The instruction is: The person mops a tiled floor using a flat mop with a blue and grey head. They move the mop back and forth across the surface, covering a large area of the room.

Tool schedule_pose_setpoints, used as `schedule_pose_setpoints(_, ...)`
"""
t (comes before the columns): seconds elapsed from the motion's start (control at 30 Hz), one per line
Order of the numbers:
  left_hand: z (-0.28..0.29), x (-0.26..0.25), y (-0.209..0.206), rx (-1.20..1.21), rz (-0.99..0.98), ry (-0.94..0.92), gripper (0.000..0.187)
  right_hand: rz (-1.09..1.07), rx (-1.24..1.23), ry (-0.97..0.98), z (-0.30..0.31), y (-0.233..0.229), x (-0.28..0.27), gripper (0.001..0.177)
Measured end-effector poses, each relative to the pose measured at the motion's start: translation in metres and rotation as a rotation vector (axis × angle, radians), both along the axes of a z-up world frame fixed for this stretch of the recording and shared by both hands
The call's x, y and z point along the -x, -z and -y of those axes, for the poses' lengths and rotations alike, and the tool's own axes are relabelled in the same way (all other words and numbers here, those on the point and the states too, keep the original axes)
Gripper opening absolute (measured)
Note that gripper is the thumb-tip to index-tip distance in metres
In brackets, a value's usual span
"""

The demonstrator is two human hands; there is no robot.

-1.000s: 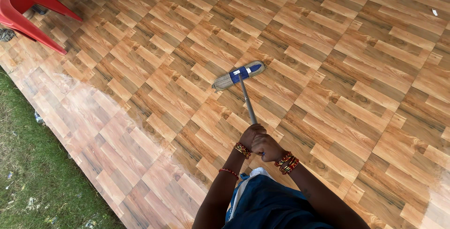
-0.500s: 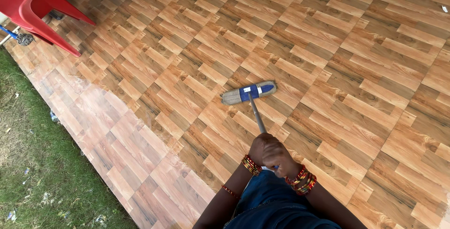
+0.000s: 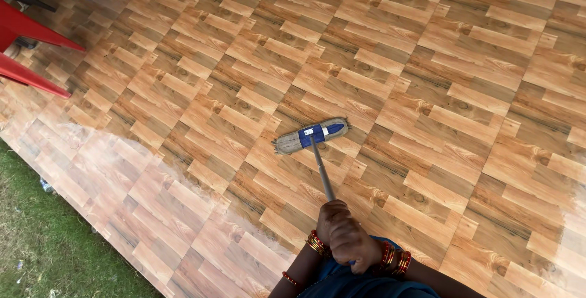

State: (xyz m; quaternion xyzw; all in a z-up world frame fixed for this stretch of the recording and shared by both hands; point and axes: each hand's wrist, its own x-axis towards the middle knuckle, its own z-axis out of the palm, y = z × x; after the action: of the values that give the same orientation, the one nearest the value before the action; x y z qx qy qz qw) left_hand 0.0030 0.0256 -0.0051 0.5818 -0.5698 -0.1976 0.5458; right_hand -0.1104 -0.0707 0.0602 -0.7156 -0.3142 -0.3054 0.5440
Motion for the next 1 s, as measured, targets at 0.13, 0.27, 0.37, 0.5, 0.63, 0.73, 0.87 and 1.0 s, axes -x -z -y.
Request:
schedule_pose_setpoints(0.13, 0.014, -0.010, 0.005, 0.161, 0.016, 0.020, 0.025, 0.069, -0.058, 0.044, 0.007, 0.021, -0.010, 0.026)
schedule_pose_setpoints(0.27, 0.023, -0.029, 0.038, 0.051, 0.093, -0.024, 0.026, 0.021, -0.051, 0.077, 0.014, 0.069, -0.024, 0.028)
schedule_pose_setpoints(0.37, 0.032, -0.049, 0.078, -0.020, 0.229, -0.069, 0.029, -0.034, 0.005, 0.157, 0.019, 0.111, -0.044, 0.026)
schedule_pose_setpoints(0.5, 0.038, -0.083, 0.102, -0.069, 0.379, -0.055, 0.022, -0.169, 0.151, 0.204, 0.035, 0.133, -0.070, 0.023)
schedule_pose_setpoints(0.63, 0.041, -0.117, 0.104, -0.206, 0.412, 0.117, 0.026, -0.315, 0.244, 0.185, 0.036, 0.143, -0.089, 0.025)
schedule_pose_setpoints(0.73, 0.041, -0.119, 0.112, -0.210, 0.446, 0.135, 0.019, -0.392, 0.161, 0.270, 0.027, 0.149, -0.086, 0.027)
schedule_pose_setpoints(0.87, 0.040, -0.108, 0.117, -0.228, 0.502, 0.081, 0.024, -0.371, 0.028, 0.316, 0.018, 0.135, -0.076, 0.025)
schedule_pose_setpoints(1.0, 0.017, -0.091, 0.107, -0.242, 0.517, 0.042, 0.028, -0.218, -0.047, 0.313, -0.007, 0.100, -0.065, 0.027)
